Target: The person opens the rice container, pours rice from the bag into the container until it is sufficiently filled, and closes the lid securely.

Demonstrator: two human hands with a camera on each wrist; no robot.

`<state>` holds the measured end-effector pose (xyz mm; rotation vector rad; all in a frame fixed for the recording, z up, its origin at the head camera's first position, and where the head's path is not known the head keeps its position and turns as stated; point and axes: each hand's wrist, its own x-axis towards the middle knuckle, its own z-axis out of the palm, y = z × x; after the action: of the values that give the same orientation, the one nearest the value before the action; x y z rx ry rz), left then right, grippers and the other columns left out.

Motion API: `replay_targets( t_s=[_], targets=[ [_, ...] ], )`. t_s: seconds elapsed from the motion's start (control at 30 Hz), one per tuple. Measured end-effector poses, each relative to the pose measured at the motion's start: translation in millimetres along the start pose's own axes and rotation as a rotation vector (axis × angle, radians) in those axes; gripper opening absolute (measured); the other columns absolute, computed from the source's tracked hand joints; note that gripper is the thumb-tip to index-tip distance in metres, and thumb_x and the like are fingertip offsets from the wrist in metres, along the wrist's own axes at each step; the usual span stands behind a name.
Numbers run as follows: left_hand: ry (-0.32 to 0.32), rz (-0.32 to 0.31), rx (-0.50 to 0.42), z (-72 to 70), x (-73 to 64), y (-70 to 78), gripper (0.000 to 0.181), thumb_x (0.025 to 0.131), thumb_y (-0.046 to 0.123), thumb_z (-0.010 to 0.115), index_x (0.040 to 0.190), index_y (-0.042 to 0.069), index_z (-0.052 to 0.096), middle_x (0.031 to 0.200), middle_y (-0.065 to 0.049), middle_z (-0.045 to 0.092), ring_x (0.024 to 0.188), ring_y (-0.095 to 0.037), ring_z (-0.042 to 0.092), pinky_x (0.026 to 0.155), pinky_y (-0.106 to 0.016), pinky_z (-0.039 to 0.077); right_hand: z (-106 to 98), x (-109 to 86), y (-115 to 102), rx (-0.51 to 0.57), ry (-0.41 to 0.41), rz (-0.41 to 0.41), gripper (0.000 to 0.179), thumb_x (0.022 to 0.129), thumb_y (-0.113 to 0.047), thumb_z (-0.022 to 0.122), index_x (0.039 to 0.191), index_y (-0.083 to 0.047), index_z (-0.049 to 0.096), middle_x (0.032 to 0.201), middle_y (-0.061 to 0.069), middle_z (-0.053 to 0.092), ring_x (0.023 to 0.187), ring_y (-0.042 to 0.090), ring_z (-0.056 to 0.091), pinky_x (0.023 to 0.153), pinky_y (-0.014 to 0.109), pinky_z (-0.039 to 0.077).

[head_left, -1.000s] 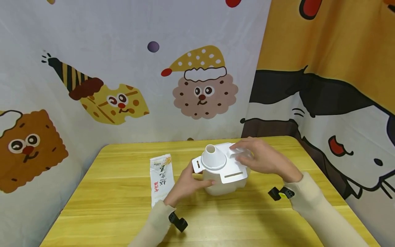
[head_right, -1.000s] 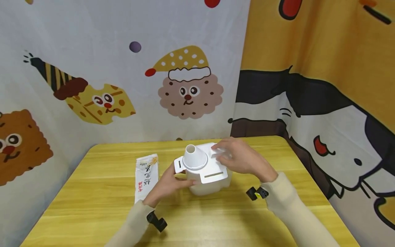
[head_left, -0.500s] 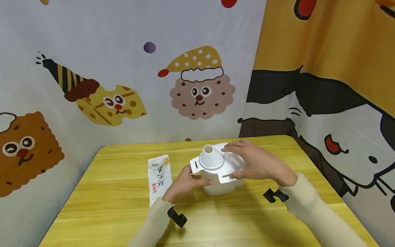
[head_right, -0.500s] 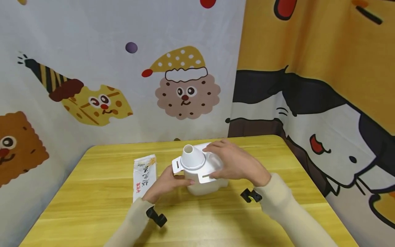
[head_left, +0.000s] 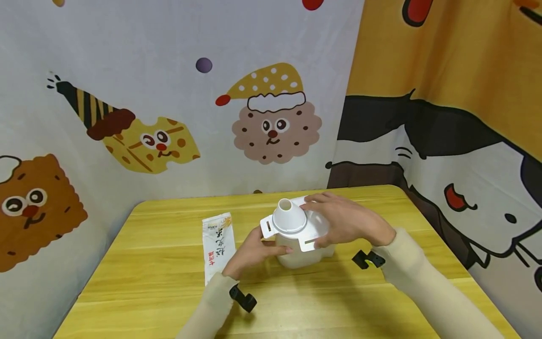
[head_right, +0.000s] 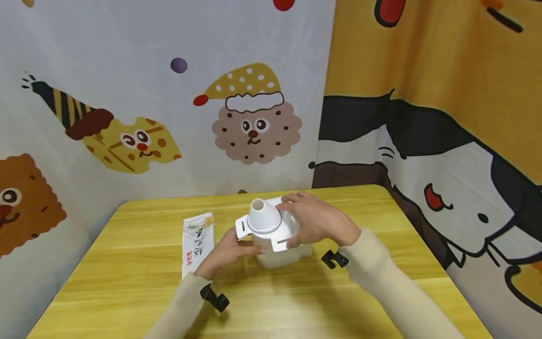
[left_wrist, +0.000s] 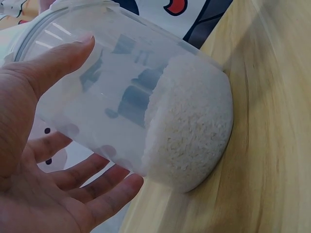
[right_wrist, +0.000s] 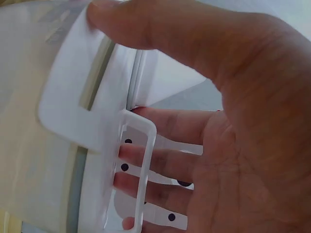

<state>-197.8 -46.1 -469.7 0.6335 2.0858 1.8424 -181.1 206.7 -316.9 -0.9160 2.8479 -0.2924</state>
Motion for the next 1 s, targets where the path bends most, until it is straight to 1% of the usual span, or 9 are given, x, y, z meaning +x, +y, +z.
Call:
replay_targets(
  t_s=[0.17, 0.33, 0.4, 0.5, 0.67, 0.8, 1.0],
  targets=[
    [-0.001, -0.001, -0.009, -0.9, -1.1, 1.2, 0.067, 0.084, 0.02, 0.087, 0.143, 0.027, 0.054, 0.147, 0.002, 0.055, 0.138, -0.025, 0.052, 0.107, -0.043, 0.056, -2, 4.5, -3, -0.026, -0.025, 0.006, 0.085, 0.072, -0.038, 0.092, 0.146, -0.016, 0.057, 0.156, 0.013, 0.048, 0.141, 0.038, 0.046, 0.114, 0.058, 0.045],
    [-0.006, -0.007, -0.017, -0.9, -2.3, 2.5, 0.067, 0.083, 0.019, 0.087, 0.141, 0.03, 0.055, 0.146, 0.005, 0.056, 0.139, -0.021, 0.052, 0.107, -0.04, 0.056, -3, 7.2, -3, -0.043, -0.031, -0.002, 0.085, 0.069, -0.036, 0.094, 0.144, -0.015, 0.058, 0.153, 0.014, 0.05, 0.137, 0.038, 0.049, 0.111, 0.056, 0.048],
    [-0.008, -0.003, -0.02, -0.6, -2.1, 2.1, 0.067, 0.083, 0.019, 0.087, 0.141, 0.029, 0.055, 0.146, 0.005, 0.056, 0.139, -0.021, 0.052, 0.106, -0.039, 0.056, -3, 7.5, -3, -0.054, -0.033, -0.008, 0.087, 0.068, -0.035, 0.095, 0.144, -0.014, 0.058, 0.153, 0.014, 0.05, 0.136, 0.039, 0.049, 0.11, 0.056, 0.049],
    [-0.012, 0.0, -0.032, -0.2, -1.6, 1.1, 0.068, 0.083, 0.017, 0.087, 0.141, 0.028, 0.055, 0.146, 0.004, 0.056, 0.139, -0.022, 0.052, 0.106, -0.04, 0.056, -2, 7.6, -3, -0.054, -0.04, -0.004, 0.089, 0.067, -0.034, 0.096, 0.144, -0.014, 0.056, 0.151, 0.011, 0.051, 0.135, 0.035, 0.048, 0.11, 0.053, 0.05],
    [-0.013, -0.004, -0.031, -0.1, -1.0, -0.2, 0.068, 0.083, 0.016, 0.087, 0.142, 0.028, 0.054, 0.147, 0.004, 0.055, 0.14, -0.022, 0.051, 0.106, -0.039, 0.056, -3, 8.5, -2, -0.047, -0.031, -0.02, 0.09, 0.065, -0.032, 0.097, 0.143, -0.014, 0.056, 0.143, 0.006, 0.053, 0.127, 0.027, 0.048, 0.106, 0.048, 0.052],
    [-0.015, -0.016, -0.041, 0.5, -1.2, -0.4, 0.069, 0.084, 0.018, 0.087, 0.143, 0.028, 0.053, 0.148, 0.003, 0.054, 0.139, -0.024, 0.052, 0.106, -0.038, 0.057, -2, 9.7, -1, -0.037, -0.024, -0.028, 0.09, 0.064, -0.03, 0.098, 0.142, -0.015, 0.056, 0.14, 0.004, 0.053, 0.122, 0.025, 0.047, 0.103, 0.046, 0.053],
    [-0.012, -0.019, -0.049, 0.6, -1.6, -0.2, 0.069, 0.084, 0.017, 0.086, 0.144, 0.026, 0.053, 0.148, 0.001, 0.054, 0.139, -0.025, 0.053, 0.105, -0.039, 0.057, 0, 11.0, 3, -0.031, -0.002, -0.054, 0.089, 0.061, -0.026, 0.097, 0.14, -0.016, 0.057, 0.137, 0.002, 0.052, 0.12, 0.022, 0.047, 0.101, 0.044, 0.054]
  ],
)
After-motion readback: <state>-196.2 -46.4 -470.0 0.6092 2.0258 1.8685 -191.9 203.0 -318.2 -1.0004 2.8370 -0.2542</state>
